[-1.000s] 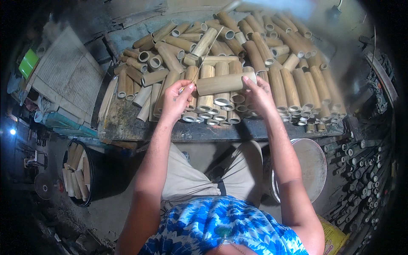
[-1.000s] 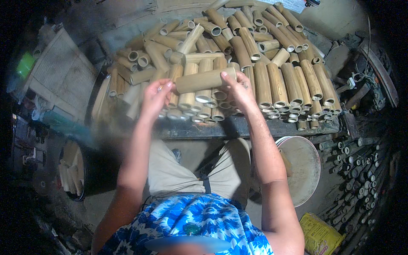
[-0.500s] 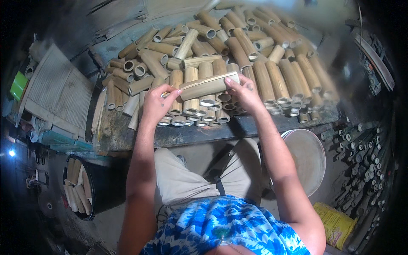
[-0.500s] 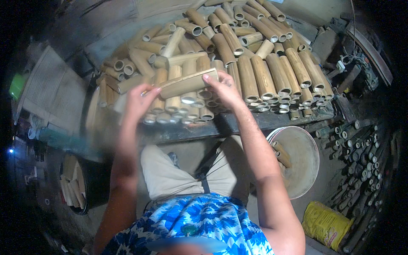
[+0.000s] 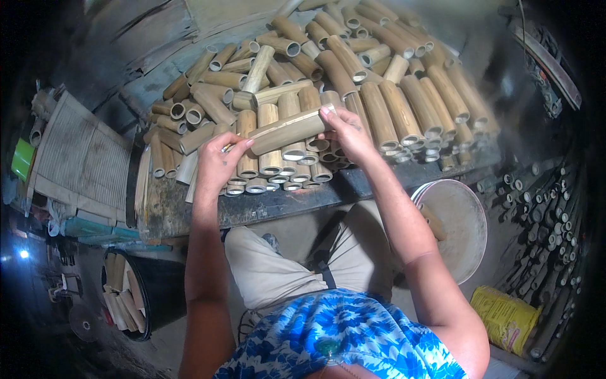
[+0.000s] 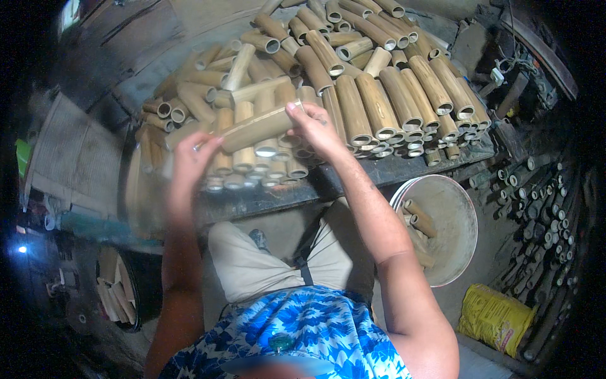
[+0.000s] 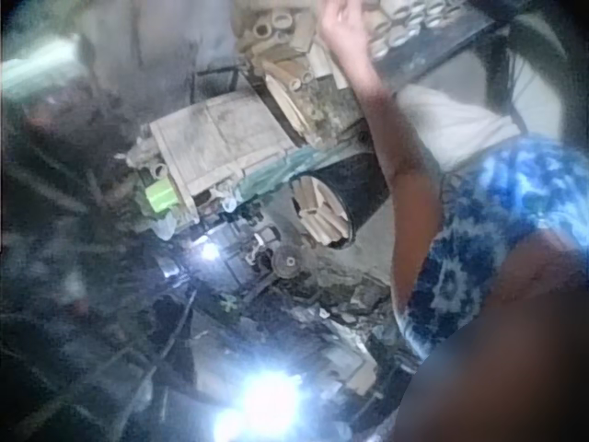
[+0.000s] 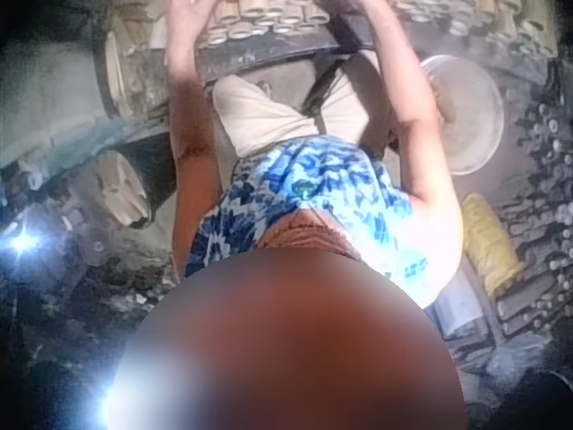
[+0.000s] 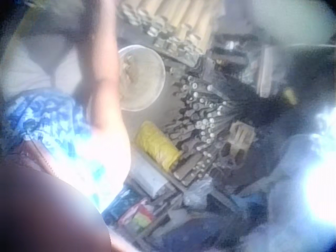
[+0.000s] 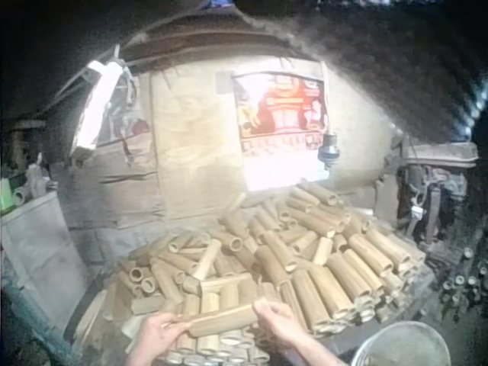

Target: The person repeatedly picks up cylindrical wooden handles from a table and uses a small handheld tool to scrape or smooth the surface. They rotate each handle while working and place the finished pieces into a nearby bucket.

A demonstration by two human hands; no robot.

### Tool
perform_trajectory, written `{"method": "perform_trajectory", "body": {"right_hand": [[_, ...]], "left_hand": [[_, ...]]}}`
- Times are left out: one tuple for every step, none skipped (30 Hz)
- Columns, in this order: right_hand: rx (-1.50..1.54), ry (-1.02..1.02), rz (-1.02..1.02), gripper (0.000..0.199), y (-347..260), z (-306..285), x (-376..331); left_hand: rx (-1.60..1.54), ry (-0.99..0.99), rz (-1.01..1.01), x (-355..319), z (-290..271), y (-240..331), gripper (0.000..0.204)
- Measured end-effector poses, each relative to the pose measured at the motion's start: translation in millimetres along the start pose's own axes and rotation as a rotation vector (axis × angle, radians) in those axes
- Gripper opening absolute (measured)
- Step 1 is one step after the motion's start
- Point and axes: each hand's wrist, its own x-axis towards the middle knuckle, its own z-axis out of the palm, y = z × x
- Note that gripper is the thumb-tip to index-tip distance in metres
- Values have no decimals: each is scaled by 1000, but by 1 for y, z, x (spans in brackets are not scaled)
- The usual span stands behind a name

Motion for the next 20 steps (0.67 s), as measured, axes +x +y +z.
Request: {"method": "perform_trajectory", "body": {"right_hand": [[-4,-2,-5,40,0,0,0],[-10,15,-16,40,1,1,0],[-16,31,-26,40,1,2,0],[-21,48,-36,41,1,2,0],[-22,41,-32,40,1,2,-1],[-23,34,-28,40,1,2,-1],[-18,23,-28,40,1,1,-1],[-17,27,-9,39,0,1,0],[-11,24,6,39,0,-1,0],[-5,15,22,38,0,-1,0],[-27,40,26,38,0,-1,0],[-46,55,32,38,-1,0,1],[-67,65,38,38,-2,1,2],[-58,68,29,38,-3,3,2],[-62,79,56,39,-4,2,1],[-56,77,54,39,-4,3,1],[-49,86,56,40,-4,4,1],[-56,31,14,40,-4,3,0],[-48,5,9,40,-4,2,1],[-37,8,61,42,-3,2,4]], "left_hand": [[-4,-5,1,0,-1,1,18],[-8,-10,1,0,-1,2,17],[-4,-17,-9,0,-1,3,17],[-1,-22,-18,0,-1,4,17],[4,-30,-38,1,-2,5,17],[0,-34,-32,1,-2,6,17],[-3,-40,-37,1,-2,7,17],[0,-50,-64,2,-3,8,17],[-6,-71,-54,2,-4,8,17],[-4,-92,-71,2,-5,7,18],[-18,-96,-48,0,-8,5,19],[-21,-104,-63,0,-9,1,19],[-42,-97,-33,2,-9,-3,20],[-47,-99,-37,3,-11,-7,21],[-61,-88,15,3,-14,-12,22],[-60,-89,34,3,-14,-15,23],[-58,-93,52,3,-14,-17,24],[-60,-109,50,3,-15,-18,24],[-65,-120,4,2,-14,-19,24],[-71,-127,-17,1,-14,-19,24]]}}
